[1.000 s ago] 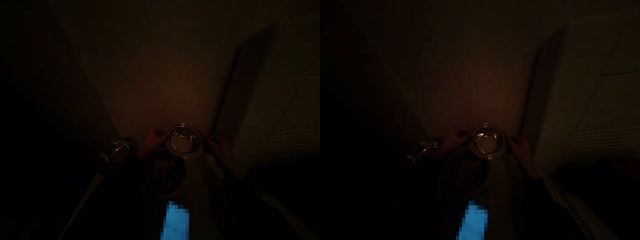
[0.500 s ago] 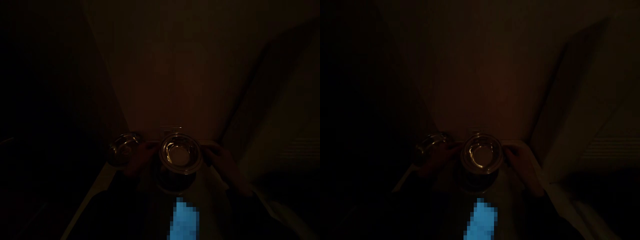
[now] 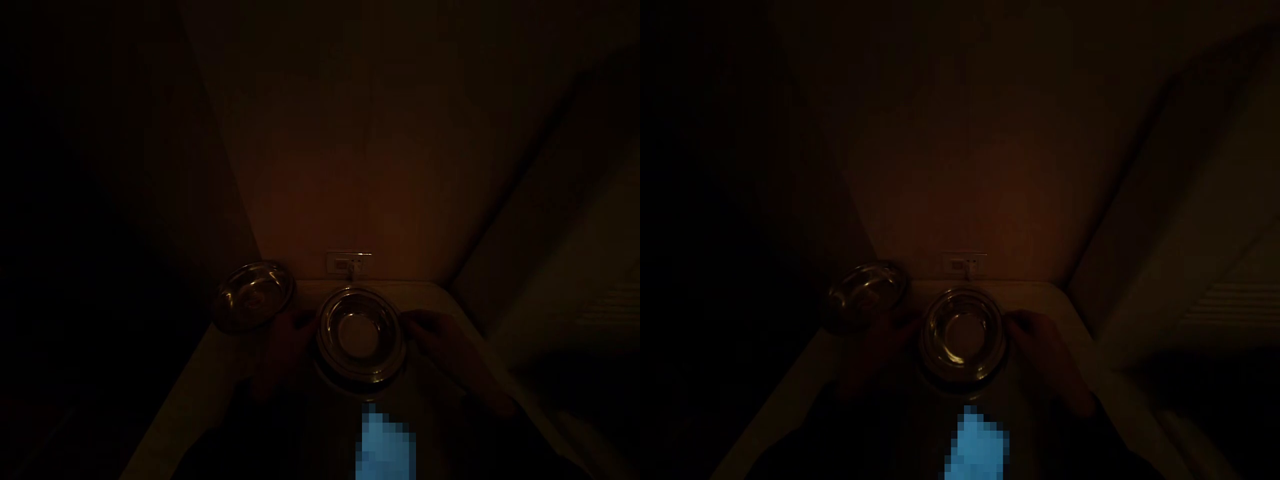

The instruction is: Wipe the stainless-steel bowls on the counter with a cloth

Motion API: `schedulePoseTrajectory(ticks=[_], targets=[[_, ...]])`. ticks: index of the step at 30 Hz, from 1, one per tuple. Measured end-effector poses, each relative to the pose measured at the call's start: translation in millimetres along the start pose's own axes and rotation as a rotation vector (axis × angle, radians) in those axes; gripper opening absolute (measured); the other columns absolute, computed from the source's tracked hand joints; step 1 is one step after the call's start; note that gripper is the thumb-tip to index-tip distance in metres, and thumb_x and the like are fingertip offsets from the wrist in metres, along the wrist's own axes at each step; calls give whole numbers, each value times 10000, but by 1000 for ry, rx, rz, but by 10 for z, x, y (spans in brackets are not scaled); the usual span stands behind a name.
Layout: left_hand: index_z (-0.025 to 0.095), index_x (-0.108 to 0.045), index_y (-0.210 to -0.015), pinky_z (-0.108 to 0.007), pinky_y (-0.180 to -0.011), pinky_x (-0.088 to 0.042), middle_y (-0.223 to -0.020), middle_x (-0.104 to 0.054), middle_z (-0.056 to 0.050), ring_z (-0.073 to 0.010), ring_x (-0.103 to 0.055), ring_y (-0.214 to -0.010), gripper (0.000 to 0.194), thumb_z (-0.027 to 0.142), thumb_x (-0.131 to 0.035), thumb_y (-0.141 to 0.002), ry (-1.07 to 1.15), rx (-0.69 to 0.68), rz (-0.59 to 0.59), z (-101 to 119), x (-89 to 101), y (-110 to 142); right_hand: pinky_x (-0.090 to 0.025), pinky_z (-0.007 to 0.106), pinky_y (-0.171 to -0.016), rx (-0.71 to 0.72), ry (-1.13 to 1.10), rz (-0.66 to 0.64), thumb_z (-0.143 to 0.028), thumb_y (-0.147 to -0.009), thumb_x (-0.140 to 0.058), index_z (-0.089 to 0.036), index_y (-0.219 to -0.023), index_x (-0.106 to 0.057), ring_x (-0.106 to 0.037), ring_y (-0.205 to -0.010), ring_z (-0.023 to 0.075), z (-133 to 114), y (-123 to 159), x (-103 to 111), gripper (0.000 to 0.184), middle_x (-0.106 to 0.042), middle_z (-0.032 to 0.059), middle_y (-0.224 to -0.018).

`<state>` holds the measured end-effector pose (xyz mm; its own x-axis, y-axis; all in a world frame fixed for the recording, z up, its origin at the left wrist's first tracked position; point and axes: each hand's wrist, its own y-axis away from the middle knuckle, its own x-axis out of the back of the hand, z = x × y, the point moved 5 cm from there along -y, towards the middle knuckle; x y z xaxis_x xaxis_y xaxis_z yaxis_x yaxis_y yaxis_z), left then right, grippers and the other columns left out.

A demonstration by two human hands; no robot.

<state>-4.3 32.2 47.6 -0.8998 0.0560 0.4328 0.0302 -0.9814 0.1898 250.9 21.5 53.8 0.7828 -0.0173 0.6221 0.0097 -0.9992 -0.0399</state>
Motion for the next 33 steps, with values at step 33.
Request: schedulePoseTrajectory(ticks=[33], targets=[[149, -707, -943, -314, -748, -444, -994, -695, -135, -232, -639, -876, 359, 379, -463, -817, -357, -48, 36, -86, -91, 60, -425, 283, -603, 30, 556, -44, -362, -912, -359, -201, -959, -665, -668, -751, 216, -2, 109, -209, 348, -722, 87, -876]])
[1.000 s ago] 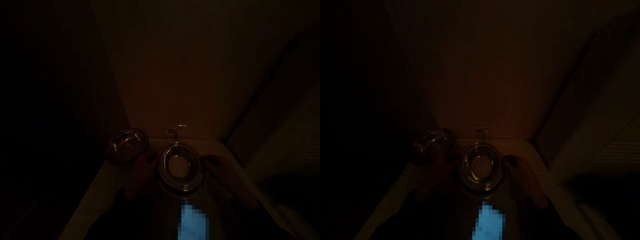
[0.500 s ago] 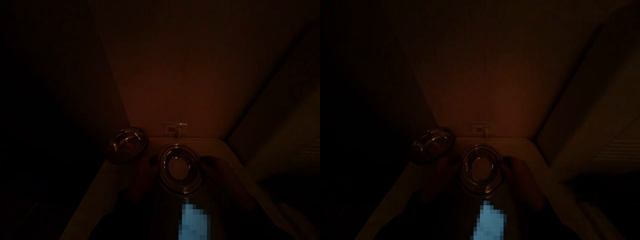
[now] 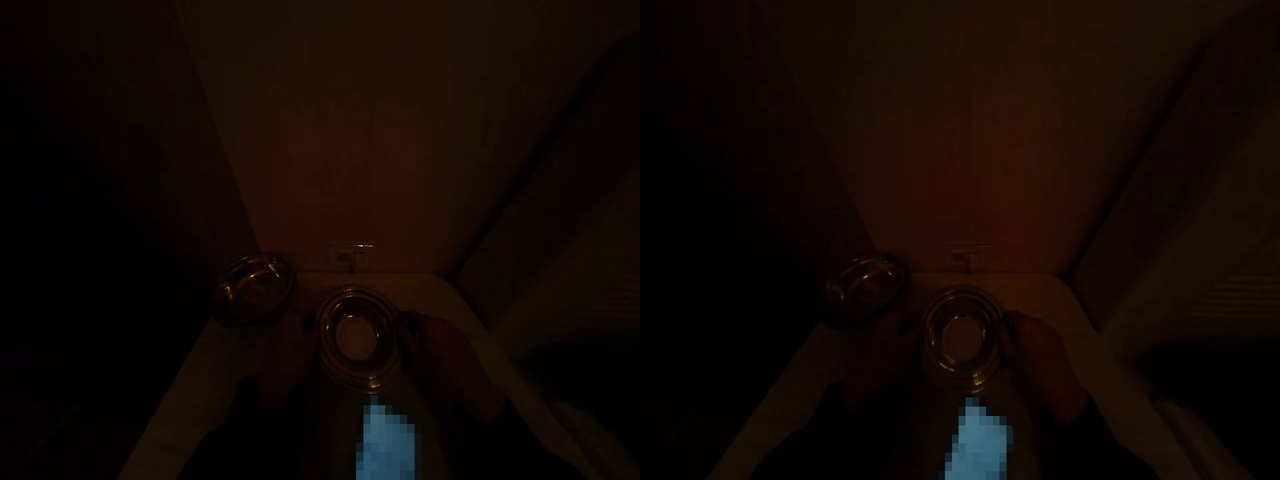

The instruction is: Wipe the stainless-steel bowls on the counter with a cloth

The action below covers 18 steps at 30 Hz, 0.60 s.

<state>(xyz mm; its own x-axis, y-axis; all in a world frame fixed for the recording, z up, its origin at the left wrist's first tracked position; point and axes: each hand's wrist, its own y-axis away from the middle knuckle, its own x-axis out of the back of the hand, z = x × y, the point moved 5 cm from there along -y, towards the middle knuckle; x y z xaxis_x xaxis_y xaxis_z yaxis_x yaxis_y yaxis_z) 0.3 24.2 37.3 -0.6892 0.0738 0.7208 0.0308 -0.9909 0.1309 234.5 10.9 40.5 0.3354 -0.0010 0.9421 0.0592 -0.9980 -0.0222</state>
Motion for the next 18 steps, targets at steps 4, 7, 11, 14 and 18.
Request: schedulePoseTrajectory(ticks=[4, 7, 11, 14, 18], targets=[[148, -698, -983, -320, -745, -430, -1017, -662, -142, -233, -615, -880, 356, 356, -455, -826, -75, -14, 24, 28, -10, 29, -417, 278, -594, 5, 55, 13, -350, -920, -356, -205, -967, -659, -669, -760, 214, -14, -8, 9, 338, -720, 89, -903], [158, -686, -980, -322, -737, -426, -987, -663, -130, -231, -610, -863, 355, 379, -449, -835, -83, -14, 28, 10, -23, 27, -409, 283, -587, -11, 79, 21, -352, -923, -360, -202, -957, -655, -666, -755, 220, -8, -7, 10, 333, -717, 94, -898], [161, -642, -1076, -321, -802, -430, -1042, -659, -117, -227, -602, -936, 373, 378, -459, -836, -47, -25, 81, -24, 2, 16, -415, 288, -606, -9, 66, 24, -354, -921, -364, -196, -991, -640, -661, -767, 224, -10, 2, -11, 325, -710, 89, -905], [145, -606, -1151, -329, -847, -436, -1104, -651, -124, -232, -601, -986, 445, 416, -488, -819, 31, 7, 77, -73, -6, -4, -432, 296, -640, -6, 5, 17, -346, -914, -360, -186, -995, -635, -657, -789, 227, 1, -2, -26, 328, -703, 95, -921], [131, -585, -1176, -312, -820, -473, -1078, -679, -116, -212, -638, -942, 492, 449, -503, -809, 211, 41, 1, -134, -68, -46, -459, 312, -693, -28, -160, 29, -362, -902, -365, -187, -1007, -630, -653, -828, 226, 89, -40, -35, 335, -699, 93, -962]])
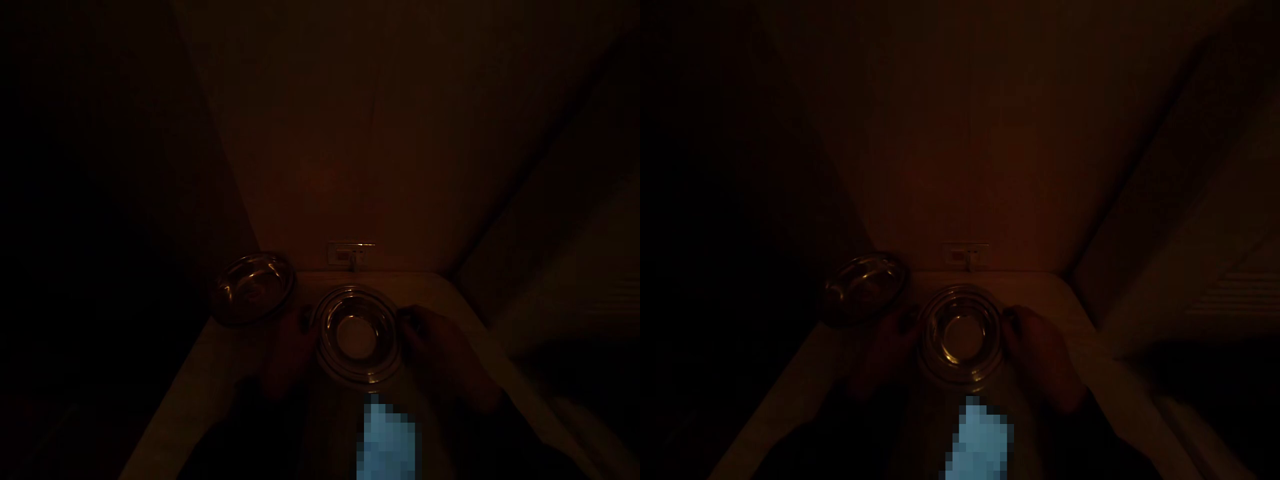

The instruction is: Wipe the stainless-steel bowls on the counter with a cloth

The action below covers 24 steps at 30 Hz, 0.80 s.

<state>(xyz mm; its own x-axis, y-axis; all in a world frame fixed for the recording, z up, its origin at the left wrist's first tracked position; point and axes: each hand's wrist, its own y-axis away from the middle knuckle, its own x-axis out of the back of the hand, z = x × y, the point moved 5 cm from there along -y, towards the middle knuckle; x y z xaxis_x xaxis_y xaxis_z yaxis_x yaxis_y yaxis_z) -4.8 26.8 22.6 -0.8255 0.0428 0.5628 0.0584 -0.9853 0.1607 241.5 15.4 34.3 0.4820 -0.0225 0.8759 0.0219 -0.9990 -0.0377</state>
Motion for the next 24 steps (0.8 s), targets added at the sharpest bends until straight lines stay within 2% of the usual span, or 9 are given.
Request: schedulePoseTrajectory(ticks=[4, 8, 11, 18, 24], targets=[[108, -592, -1152, -307, -847, -477, -1117, -669, -126, -211, -637, -977, 485, 426, -539, -790, 89, 0, -2, -57, -15, -44, -480, 301, -733, 1, -208, -14, -388, -890, -402, -185, -1062, -596, -655, -861, 210, 94, -51, -34, 329, -696, 84, -992], [91, -580, -1176, -342, -877, -471, -1141, -657, -145, -233, -629, -1006, 531, 444, -545, -781, 150, 8, -14, -94, -14, -72, -505, 302, -686, -4, -352, -66, -433, -880, -426, -181, -1070, -590, -669, -783, 206, 119, -73, -83, 355, -709, 76, -923], [67, -577, -1184, -349, -862, -480, -1115, -668, -159, -240, -640, -982, 533, 421, -540, -787, 166, 39, -34, -94, -9, -73, -513, 312, -675, 11, -370, -76, -442, -878, -435, -177, -1096, -593, -671, -754, 211, 109, -74, -86, 377, -712, 74, -880], [75, -588, -1163, -338, -864, -480, -1137, -661, -152, -238, -635, -1001, 522, 414, -574, -766, 209, 21, -30, -83, -22, -81, -524, 332, -736, 18, -370, 13, -402, -860, -455, -181, -1084, -647, -673, -862, 233, 164, -95, -75, 368, -712, 89, -997], [69, -592, -1155, -326, -808, -496, -1088, -677, -150, -234, -648, -949, 537, 409, -601, -740, 197, 38, -16, -90, -13, -76, -520, 325, -752, 65, -381, 12, -380, -853, -461, -194, -1067, -665, -670, -878, 229, 159, -104, -81, 349, -712, 77, -1010]])
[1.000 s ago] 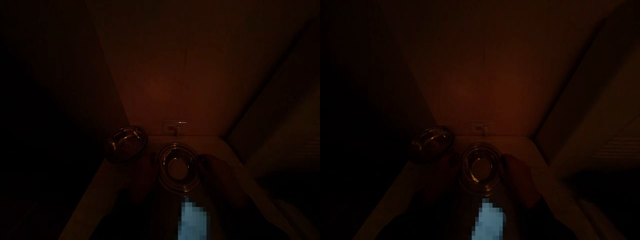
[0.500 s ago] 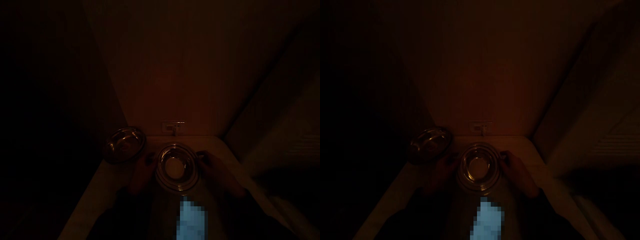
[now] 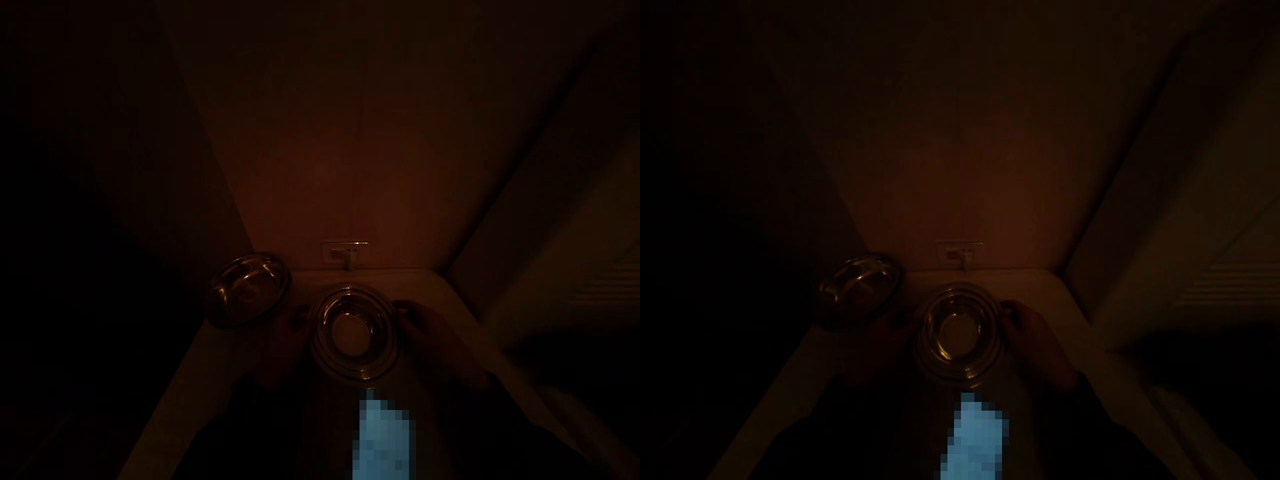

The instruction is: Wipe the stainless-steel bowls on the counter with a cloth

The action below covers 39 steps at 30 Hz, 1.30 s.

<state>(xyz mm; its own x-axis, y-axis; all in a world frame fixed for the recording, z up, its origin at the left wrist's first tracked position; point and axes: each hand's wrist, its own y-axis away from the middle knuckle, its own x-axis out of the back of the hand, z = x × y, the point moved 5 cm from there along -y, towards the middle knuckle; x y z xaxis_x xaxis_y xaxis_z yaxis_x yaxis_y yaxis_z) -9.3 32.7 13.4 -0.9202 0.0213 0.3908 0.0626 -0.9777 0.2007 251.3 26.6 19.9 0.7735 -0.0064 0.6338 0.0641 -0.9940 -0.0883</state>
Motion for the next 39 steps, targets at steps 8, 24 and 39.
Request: schedulePoseTrajectory(ticks=[8, 24, 39], targets=[[73, -588, -1157, -340, -832, -486, -1086, -674, -145, -237, -639, -961, 541, 409, -607, -734, 17, -11, -13, -33, -10, -19, -510, 311, -799, 24, 37, -4, -359, -861, -446, -198, -1083, -660, -665, -907, 215, 1, 0, -2, 348, -709, 68, -1026], [75, -606, -1132, -342, -806, -495, -1052, -689, -147, -242, -650, -938, 532, 409, -616, -718, 15, -11, -20, 6, -1, 11, -502, 335, -839, 41, 52, -24, -341, -875, -423, -173, -1120, -647, -653, -960, 223, -28, 14, -2, 372, -696, 87, -1069], [95, -616, -1132, -342, -835, -494, -1069, -697, -130, -248, -651, -970, 534, 411, -646, -703, 17, -4, -11, 23, 15, 17, -493, 344, -848, 29, 47, -24, -348, -876, -420, -200, -1107, -658, -650, -965, 230, -12, 8, -6, 364, -699, 74, -1067]])
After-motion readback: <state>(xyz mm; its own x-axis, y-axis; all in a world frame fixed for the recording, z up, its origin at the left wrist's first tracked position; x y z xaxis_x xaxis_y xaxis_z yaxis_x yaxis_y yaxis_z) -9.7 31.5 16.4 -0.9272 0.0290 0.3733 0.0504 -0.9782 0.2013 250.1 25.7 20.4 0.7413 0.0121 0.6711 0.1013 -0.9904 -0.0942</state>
